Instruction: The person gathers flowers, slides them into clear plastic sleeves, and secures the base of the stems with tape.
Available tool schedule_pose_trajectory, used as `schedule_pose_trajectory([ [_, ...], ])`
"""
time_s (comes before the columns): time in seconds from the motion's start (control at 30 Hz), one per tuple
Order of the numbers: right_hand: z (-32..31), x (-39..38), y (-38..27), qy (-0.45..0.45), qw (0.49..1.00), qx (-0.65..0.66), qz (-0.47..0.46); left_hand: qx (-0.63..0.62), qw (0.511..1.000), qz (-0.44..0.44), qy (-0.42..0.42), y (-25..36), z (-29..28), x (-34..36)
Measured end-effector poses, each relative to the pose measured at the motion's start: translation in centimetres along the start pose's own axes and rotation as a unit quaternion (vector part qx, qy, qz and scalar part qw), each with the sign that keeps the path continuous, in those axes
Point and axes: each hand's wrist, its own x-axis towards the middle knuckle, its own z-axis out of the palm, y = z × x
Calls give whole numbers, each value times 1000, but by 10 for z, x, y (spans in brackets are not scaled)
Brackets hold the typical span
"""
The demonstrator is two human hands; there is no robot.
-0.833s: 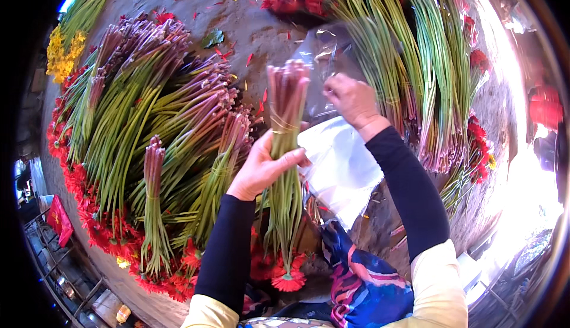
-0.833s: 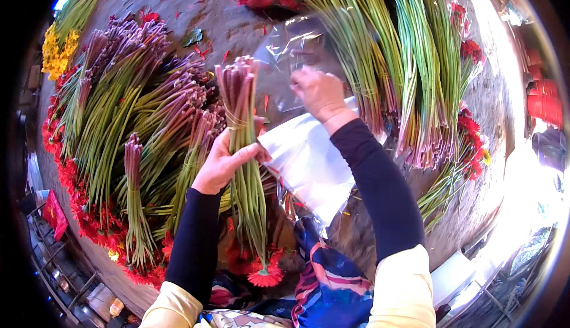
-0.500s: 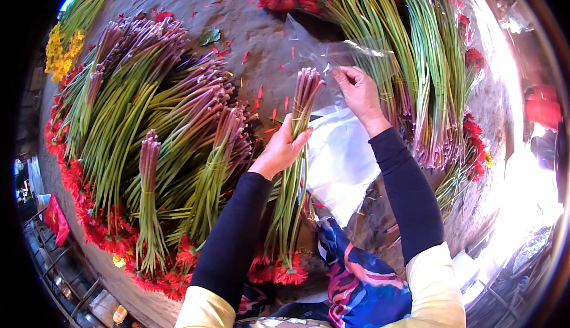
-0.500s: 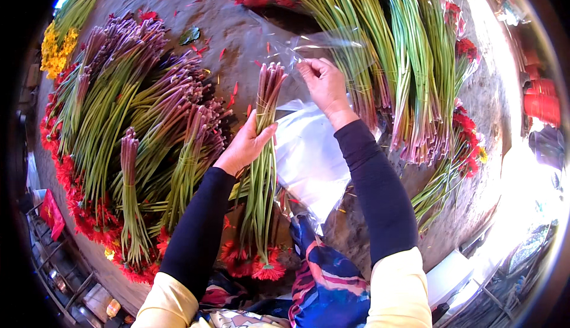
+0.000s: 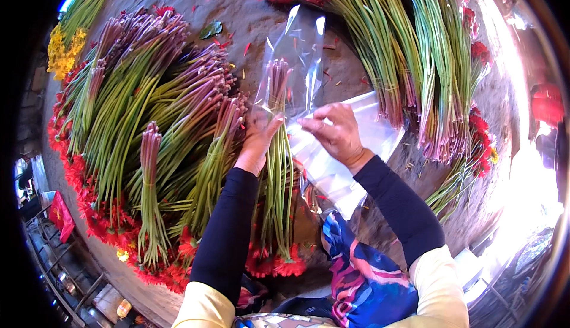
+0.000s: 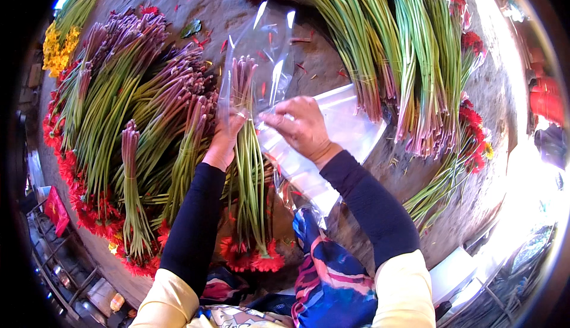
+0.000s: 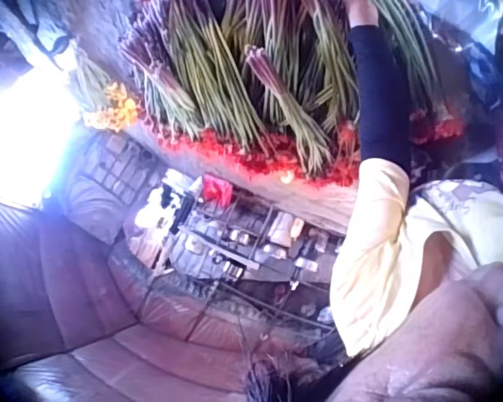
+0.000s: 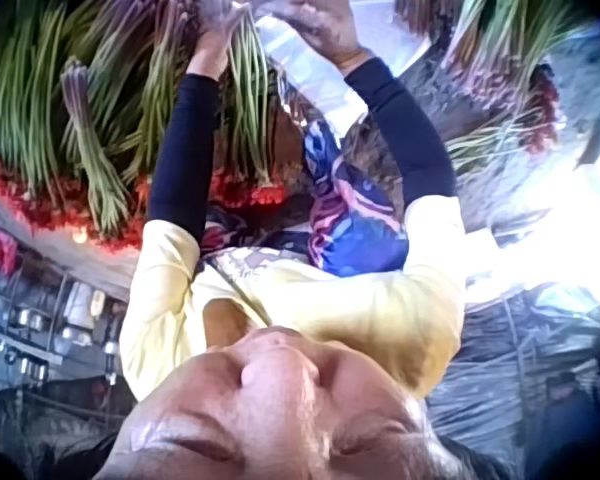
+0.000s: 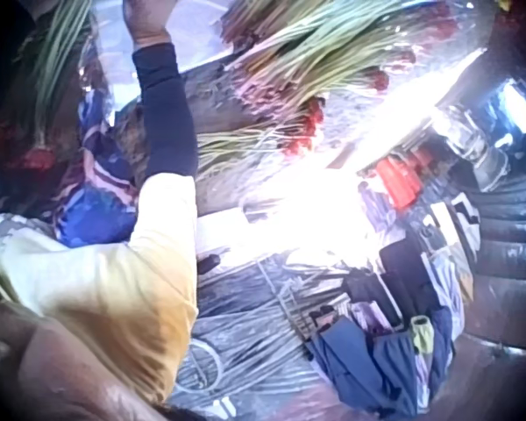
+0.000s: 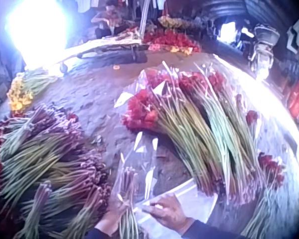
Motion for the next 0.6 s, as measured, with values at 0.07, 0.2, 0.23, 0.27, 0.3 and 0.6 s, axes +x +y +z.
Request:
schedule_pose_trajectory([
  [0.07, 8, -10, -20, -10, 998, 48, 44, 45, 993, 112, 5, -10, -12, -1],
  [0.2, 8, -36, -28, 30, 982, 26, 183, 20, 996, 21, -79, 7, -8, -10],
  [0.23, 5, -40, -37, 65, 969, 18, 236, 17, 997, 60, -41, 8, -3, -13],
  [0.27, 13, -53, -46, -8, 931, 128, 342, 19, 998, 48, -38, 10, -5, -14],
  [0.3, 24, -75, -53, -80, 866, 229, 438, 20, 998, 37, -40, 11, -2, -12],
  [0.6, 63, -88, -115, -183, 587, 545, 569, -24, 994, 102, 21, 35, 33, -8],
])
